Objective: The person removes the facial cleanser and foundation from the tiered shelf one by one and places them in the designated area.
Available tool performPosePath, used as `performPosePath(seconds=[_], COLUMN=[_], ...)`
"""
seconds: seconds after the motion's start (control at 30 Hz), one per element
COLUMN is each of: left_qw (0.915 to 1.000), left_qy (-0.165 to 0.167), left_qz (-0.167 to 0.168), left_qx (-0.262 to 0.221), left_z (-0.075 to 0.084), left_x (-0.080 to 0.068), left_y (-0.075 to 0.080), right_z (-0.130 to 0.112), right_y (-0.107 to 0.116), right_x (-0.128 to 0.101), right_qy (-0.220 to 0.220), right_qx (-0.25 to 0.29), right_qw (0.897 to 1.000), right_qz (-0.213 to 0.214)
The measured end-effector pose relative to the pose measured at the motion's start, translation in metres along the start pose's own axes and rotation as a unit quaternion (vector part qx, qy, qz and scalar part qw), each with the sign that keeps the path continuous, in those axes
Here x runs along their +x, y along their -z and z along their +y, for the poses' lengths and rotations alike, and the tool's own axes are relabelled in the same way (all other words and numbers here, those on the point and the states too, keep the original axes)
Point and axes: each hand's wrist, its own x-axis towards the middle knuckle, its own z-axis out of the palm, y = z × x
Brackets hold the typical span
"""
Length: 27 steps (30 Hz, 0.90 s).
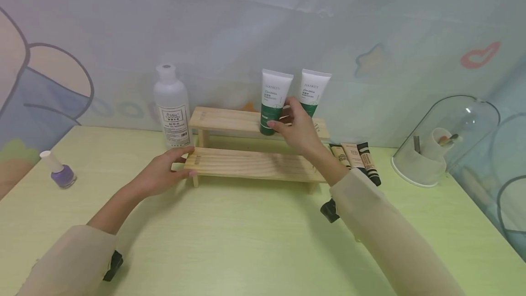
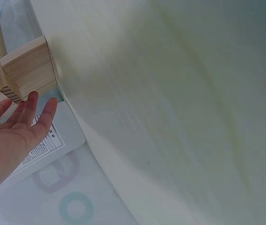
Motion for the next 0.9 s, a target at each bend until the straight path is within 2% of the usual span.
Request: performPosePath(seconds=[0.27,0.9], left_qw=[1.0000,0.9999], left_qy=[0.004,0.009], left_qz=[0.000,-0.003], left_qx=[-0.002,0.008], left_z=[0.001,0.004], left_x=[0.000,-0.001], left_y=[0.000,0.001], right_z=[-0.004,-0.005], right_y=[0.007,0.016], right_x=[-0.008,-0.023], right_qy=[0.012,0.000], right_qx=[-0.010,0.001], right_qw=[1.000,0.997], right_qz=[-0.015,-0.073])
